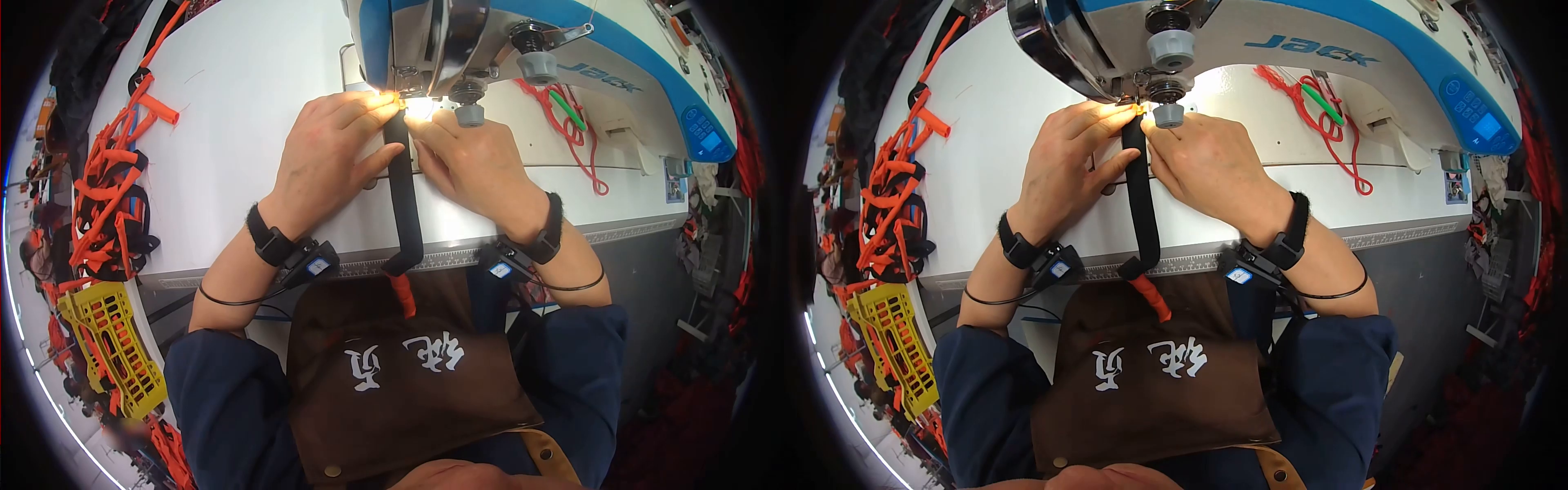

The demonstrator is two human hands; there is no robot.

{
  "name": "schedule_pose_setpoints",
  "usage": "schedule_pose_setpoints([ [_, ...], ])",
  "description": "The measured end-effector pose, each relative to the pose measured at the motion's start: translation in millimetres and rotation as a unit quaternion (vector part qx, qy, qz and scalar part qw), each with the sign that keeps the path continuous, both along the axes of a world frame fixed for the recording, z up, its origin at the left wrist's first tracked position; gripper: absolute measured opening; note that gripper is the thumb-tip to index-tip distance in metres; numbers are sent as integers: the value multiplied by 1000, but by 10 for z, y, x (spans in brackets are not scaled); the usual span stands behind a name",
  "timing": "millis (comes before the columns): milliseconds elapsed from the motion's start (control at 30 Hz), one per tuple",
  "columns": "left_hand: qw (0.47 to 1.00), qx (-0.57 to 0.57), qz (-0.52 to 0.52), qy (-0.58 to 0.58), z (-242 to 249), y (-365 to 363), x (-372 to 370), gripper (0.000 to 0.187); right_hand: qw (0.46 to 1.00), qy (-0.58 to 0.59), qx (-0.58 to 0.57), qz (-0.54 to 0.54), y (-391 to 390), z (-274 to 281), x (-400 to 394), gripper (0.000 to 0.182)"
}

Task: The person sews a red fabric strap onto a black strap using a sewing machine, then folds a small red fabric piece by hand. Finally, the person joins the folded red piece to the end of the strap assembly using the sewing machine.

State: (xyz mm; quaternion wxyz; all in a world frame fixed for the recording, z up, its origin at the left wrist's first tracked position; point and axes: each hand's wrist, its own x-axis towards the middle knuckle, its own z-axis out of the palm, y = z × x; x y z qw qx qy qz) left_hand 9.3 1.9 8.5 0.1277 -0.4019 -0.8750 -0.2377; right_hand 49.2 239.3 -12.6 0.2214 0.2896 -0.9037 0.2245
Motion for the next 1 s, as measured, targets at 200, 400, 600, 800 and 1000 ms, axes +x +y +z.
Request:
schedule_pose_setpoints([
  [200,1000,5,1,-6,-13,2,-25,48,1000,-15,-1,-8,-24,58,18,22],
  [400,1000,13,0,-9,-24,9,-42,47,1000,-21,-7,-9,-33,78,21,21],
  [600,1000,19,-7,-8,-24,10,-64,46,1000,-26,0,-8,-28,80,23,21],
  [800,1000,26,-11,-12,-19,5,-78,45,1000,-28,4,-9,-31,84,24,21],
  [1000,999,27,-18,-11,-25,-4,-90,43,1000,-10,4,5,-25,81,32,25],
])
